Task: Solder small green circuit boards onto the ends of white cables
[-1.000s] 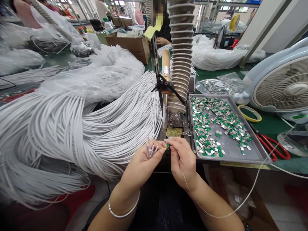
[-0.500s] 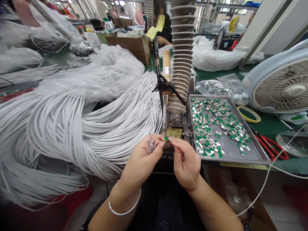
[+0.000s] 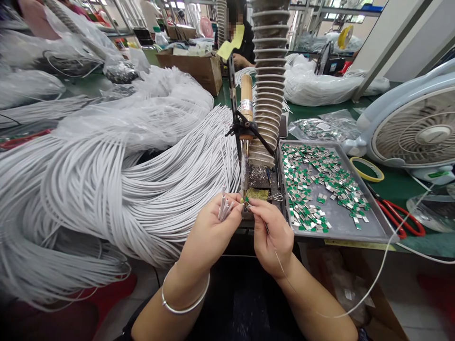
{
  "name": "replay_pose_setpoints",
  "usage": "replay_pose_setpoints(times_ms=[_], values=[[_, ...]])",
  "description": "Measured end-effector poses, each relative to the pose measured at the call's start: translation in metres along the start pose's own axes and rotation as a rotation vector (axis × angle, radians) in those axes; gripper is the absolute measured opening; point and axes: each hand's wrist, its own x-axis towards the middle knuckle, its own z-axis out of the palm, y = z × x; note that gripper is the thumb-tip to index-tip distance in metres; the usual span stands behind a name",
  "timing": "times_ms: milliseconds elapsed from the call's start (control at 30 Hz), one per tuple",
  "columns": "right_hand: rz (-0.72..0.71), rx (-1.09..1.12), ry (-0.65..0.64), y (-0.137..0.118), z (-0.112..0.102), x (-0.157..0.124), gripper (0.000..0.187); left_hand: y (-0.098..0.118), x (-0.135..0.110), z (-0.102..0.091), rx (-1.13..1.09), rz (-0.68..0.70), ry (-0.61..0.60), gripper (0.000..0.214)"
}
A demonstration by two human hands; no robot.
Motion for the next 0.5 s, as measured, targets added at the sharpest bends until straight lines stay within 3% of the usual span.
replay_pose_setpoints(times_ms=[500], values=[[-0.015, -0.014, -0.005, -0.0054, 0.0001, 0.0031, 0.027, 0.0033, -0.0026, -0.0007, -0.012, 0.044, 0.026, 0.007]])
